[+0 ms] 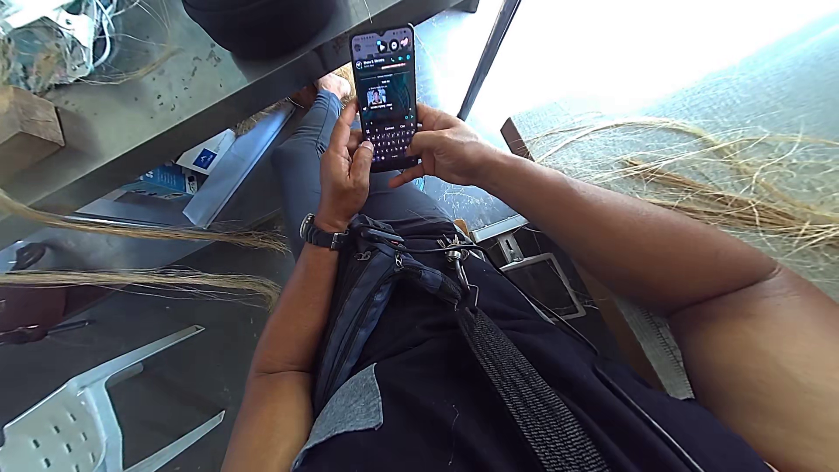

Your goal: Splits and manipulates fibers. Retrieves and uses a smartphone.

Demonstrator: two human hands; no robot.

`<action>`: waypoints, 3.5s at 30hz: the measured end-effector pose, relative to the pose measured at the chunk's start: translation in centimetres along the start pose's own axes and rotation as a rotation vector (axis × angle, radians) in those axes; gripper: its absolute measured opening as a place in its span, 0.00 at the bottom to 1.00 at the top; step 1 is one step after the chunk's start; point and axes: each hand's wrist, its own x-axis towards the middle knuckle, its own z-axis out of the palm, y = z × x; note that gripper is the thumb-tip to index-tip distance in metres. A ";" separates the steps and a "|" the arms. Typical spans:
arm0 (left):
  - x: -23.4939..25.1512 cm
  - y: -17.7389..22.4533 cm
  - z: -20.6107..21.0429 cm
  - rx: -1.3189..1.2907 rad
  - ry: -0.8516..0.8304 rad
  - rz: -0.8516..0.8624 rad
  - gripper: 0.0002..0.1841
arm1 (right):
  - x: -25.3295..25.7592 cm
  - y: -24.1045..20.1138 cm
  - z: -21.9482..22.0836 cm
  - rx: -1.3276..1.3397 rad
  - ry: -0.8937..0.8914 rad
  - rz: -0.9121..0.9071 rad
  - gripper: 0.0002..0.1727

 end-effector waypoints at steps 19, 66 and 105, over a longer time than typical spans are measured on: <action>-0.1 0.0 0.1 -0.024 0.010 0.006 0.30 | 0.0 -0.1 0.1 0.006 0.009 0.015 0.29; -0.1 0.2 0.0 -0.046 0.011 0.006 0.33 | -0.1 -0.3 0.4 0.047 0.010 0.033 0.28; -0.2 0.2 0.1 -0.056 0.014 -0.006 0.33 | -0.1 -0.1 0.0 0.014 -0.030 0.006 0.28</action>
